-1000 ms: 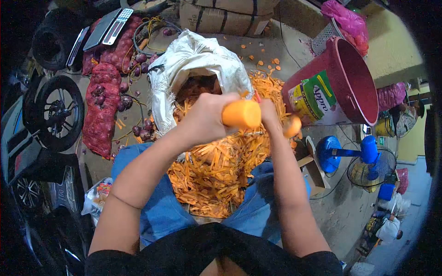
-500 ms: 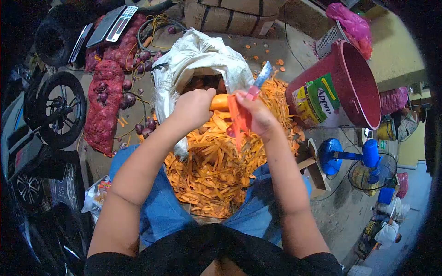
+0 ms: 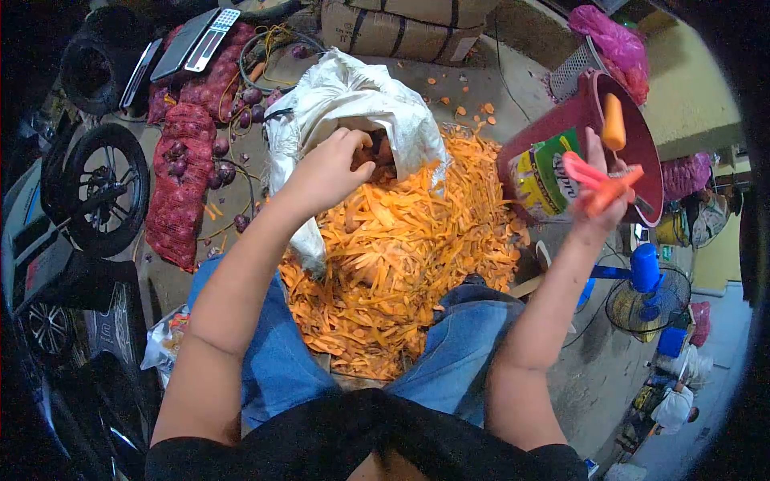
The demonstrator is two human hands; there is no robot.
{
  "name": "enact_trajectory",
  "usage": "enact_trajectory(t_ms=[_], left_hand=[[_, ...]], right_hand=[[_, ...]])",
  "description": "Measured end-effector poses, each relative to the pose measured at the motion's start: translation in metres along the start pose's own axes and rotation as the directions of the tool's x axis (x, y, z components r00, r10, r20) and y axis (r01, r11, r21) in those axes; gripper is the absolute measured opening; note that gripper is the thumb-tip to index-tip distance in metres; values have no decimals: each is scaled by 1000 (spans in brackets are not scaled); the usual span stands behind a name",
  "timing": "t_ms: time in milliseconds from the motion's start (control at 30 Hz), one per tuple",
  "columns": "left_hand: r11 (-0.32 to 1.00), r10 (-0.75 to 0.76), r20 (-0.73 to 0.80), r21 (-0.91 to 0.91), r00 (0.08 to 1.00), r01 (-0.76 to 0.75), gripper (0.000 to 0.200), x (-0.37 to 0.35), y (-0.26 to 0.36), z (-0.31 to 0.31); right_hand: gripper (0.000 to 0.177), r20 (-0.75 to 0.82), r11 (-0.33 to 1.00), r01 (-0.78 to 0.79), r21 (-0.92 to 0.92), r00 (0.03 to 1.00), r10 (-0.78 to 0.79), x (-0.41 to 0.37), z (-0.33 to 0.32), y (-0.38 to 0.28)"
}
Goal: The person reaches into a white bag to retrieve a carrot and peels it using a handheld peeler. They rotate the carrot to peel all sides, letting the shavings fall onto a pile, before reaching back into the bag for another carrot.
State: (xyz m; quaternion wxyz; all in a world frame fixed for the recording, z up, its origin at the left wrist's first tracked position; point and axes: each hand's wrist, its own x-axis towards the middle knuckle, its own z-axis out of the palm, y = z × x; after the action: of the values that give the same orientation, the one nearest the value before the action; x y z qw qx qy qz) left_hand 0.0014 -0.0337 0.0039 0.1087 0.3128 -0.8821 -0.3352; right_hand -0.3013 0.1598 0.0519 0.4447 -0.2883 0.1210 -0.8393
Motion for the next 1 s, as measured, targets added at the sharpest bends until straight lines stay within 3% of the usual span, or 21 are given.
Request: enact_trajectory(t_ms=[33,67,133,267,300,367,433,500,533,567,633,700,733,767,800,867,900,933,1000], left_hand=[[1000,-2,43,-8,999,2,32,1,0,-1],[1000,3,46,-7,999,-3,32,3,-4,-1],[998,-8,-24,67,1000,10,26,8,-13,-2],[980,-187,-244,19,952,197,24,24,-35,-24],[981,-185,-242,20,953,195,24,33,-55,-22],[947,-315,-219,-139,923,290,22,48,-108,8],[722,-571,35,-455,820,522,19,48,-130,44],[713,-536,67,-498,841,494,18,45,-169,93],[823,-501,44,-285,865,491,20,46,-190,115],[724,-636,65,-294,769,624,23,46,-195,135],[730,-627,20,-335,779,596,20,43,-204,158],[716,-643,12,-346,766,607,19,43,-213,173],[785,-592,-112,-305,798,540,19,46,-219,176],[845,-526,-230,-254,819,471,19,51,-225,179],[840,-533,-222,-257,817,478,19,60,-233,183],[867,-497,-382,-190,779,460,24,82,-250,193],[811,-585,-274,-176,763,558,31,90,-235,181],[809,-588,-266,-178,764,560,31,99,-236,176],[818,-561,114,231,820,527,36,125,-248,174]], right_hand=[[25,-222,988,119,-97,965,-138,-1,3,0],[28,-415,953,210,-219,864,-286,-2,7,0],[28,-336,958,58,-282,929,-156,1,-4,7],[32,-422,927,-265,-265,896,135,3,-4,36],[32,-424,928,-263,-265,896,133,2,-2,43],[27,-507,864,-407,-295,834,219,2,-1,54],[24,-519,836,-439,-329,824,229,0,-9,61],[18,-598,762,-489,-424,783,170,-1,7,71],[18,-605,763,-493,-419,778,170,-3,5,76],[17,-595,673,-514,-531,792,135,-3,2,79],[17,-588,500,-534,-682,807,59,0,-3,86],[17,-617,416,-574,-705,786,39,1,-10,93],[16,-635,333,-602,-726,773,12,2,-15,97],[16,-642,330,-610,-720,767,17,3,-19,102],[15,-634,371,-579,-726,773,-36,5,-23,108],[15,-631,406,-550,-730,771,-90,8,-31,114],[14,-654,480,-545,-687,752,-83,10,-32,116],[14,-677,550,-536,-640,732,-75,12,-35,117],[15,-678,517,-537,-667,725,-122,13,-44,121]])
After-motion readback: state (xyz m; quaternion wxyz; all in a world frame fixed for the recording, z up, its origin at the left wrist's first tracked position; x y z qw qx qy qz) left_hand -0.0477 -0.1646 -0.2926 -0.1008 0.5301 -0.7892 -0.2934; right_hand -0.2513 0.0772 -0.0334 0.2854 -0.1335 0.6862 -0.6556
